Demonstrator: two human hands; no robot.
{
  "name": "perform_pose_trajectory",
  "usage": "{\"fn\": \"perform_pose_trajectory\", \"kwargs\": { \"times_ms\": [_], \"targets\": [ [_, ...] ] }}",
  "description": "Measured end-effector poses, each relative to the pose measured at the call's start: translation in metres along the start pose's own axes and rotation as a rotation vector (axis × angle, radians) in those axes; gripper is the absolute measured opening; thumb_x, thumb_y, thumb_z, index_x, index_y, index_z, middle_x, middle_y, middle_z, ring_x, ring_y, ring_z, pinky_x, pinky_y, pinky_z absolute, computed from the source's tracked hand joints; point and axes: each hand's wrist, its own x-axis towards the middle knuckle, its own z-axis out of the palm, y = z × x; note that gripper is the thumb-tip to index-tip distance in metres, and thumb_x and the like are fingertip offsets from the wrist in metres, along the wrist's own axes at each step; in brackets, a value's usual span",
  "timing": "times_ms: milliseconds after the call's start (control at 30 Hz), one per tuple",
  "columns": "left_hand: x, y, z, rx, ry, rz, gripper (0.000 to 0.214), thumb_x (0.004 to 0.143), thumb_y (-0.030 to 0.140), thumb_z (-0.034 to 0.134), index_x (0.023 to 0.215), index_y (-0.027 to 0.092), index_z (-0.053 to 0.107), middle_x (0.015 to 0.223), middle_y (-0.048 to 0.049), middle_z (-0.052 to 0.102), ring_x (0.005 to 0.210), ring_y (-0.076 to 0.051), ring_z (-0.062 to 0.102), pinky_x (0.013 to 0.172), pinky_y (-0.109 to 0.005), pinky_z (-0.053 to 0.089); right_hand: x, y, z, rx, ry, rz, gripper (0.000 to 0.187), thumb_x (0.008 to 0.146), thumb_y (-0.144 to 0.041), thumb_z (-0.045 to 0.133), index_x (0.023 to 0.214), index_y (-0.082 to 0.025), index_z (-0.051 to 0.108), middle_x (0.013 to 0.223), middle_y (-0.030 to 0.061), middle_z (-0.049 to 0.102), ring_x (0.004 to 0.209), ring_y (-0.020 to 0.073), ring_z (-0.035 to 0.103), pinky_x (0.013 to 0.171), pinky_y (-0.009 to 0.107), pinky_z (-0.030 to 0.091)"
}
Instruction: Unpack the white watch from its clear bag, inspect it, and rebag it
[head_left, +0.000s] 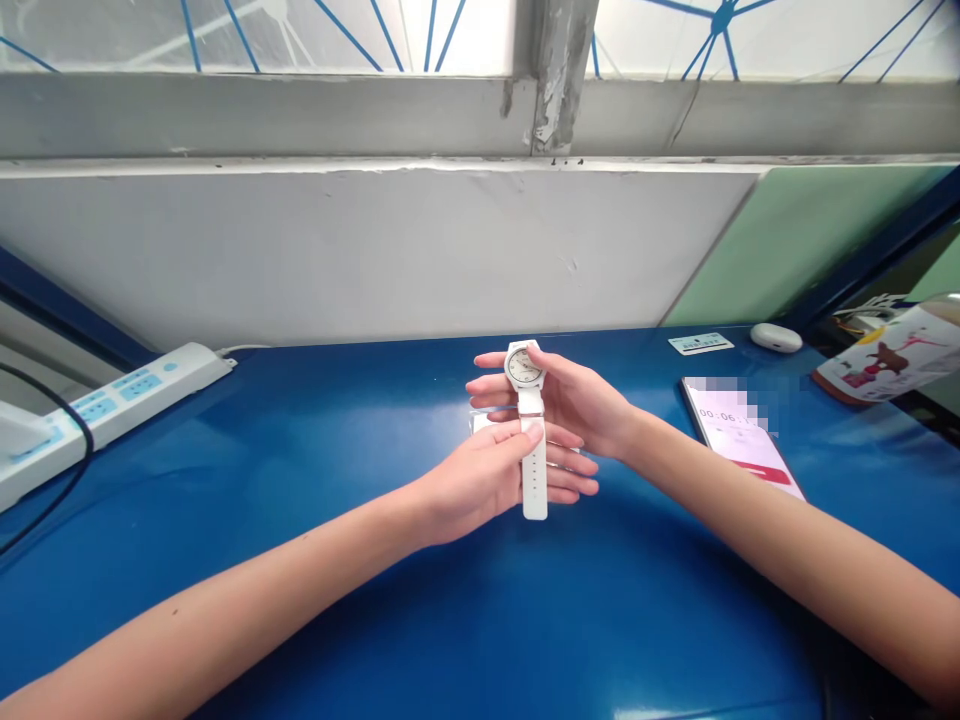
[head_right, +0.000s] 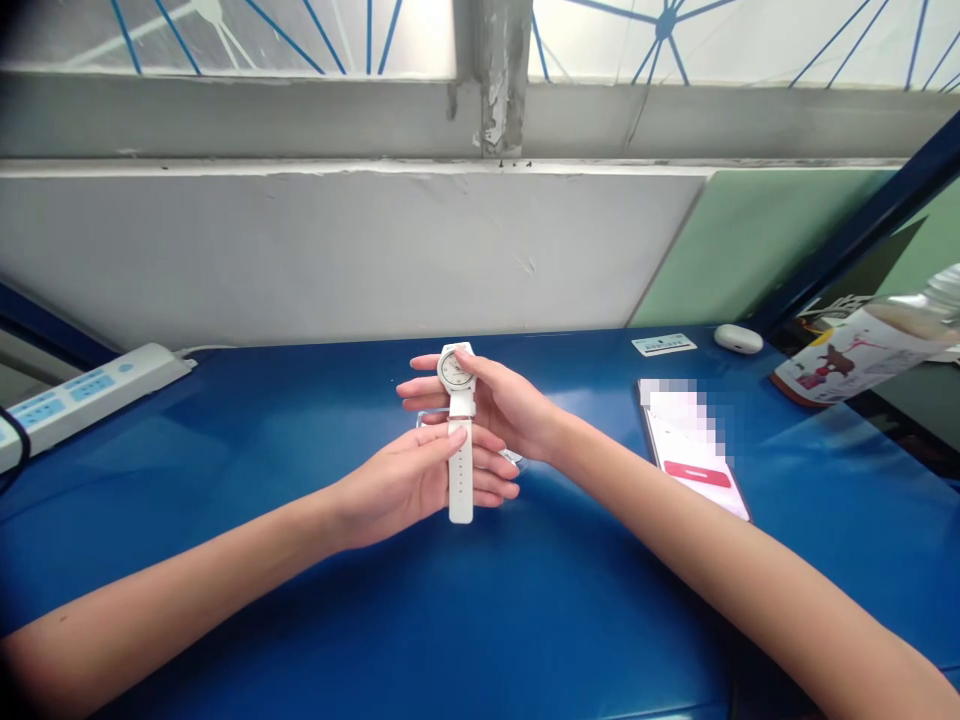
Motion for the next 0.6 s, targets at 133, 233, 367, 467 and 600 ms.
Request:
{"fn": "perform_pose_trajectory", "kwargs": {
  "times_ms": [133,233,367,467,600],
  "targets": [
    [0.0011,-0.0032,-0.0015,-0.039,0.048,-0.052,0.029,0.098,0.039,0.056,0.105,0.012,0.065,0.108,-0.017,0.073,0.097,-0.027,0.073,0.097,-0.046,0.051,0.0026,0.0024,-0.0035,0.094,-0.019,0.037,0.044,0.102,-0.044,0.035,0.121,-0.016,0.062,0.125,0.0116,0.07,0.116,0.0217,0.065,0.109,0.041,0.043],
    [0.0013,-0.0029,-0.0003,-0.043,0.082,-0.063,0.029,0.099,0.036,0.055,0.103,0.01,0.066,0.104,-0.0178,0.074,0.094,-0.026,0.074,0.095,-0.045,0.052,0.0028,0.0011,-0.0033,0.101,-0.024,0.042,0.046,0.102,-0.044,0.031,0.121,-0.014,0.062,0.13,0.0133,0.067,0.119,0.0215,0.064,0.111,0.04,0.041],
    [0.0012,-0.0024,0.0009,-0.02,0.114,-0.086,0.033,0.102,0.033,0.05,0.099,0.006,0.068,0.098,-0.0186,0.075,0.089,-0.025,0.075,0.092,-0.044,0.054,0.0016,-0.0002,-0.0012,0.128,-0.052,0.025,0.047,0.103,-0.042,0.029,0.12,-0.013,0.062,0.13,0.013,0.067,0.122,0.0212,0.062,0.113,0.039,0.039],
    [0.0009,-0.003,0.0009,-0.003,0.146,-0.092,0.036,0.103,0.033,0.048,0.097,0.004,0.07,0.102,-0.0206,0.075,0.091,-0.026,0.074,0.091,-0.042,0.055,0.0007,-0.0006,0.0,0.144,-0.055,0.02,0.048,0.103,-0.042,0.028,0.12,-0.013,0.062,0.131,0.0124,0.067,0.122,0.0211,0.062,0.114,0.039,0.038],
    [0.0002,-0.0018,0.0025,0.005,0.173,-0.115,0.04,0.105,0.032,0.043,0.102,0.002,0.07,0.106,-0.0232,0.073,0.094,-0.027,0.074,0.09,-0.041,0.056,0.0007,-0.0009,-0.0001,0.183,-0.044,0.024,0.05,0.104,-0.041,0.026,0.122,-0.011,0.062,0.131,0.0137,0.066,0.121,0.0217,0.062,0.112,0.038,0.038]
  ]
}}
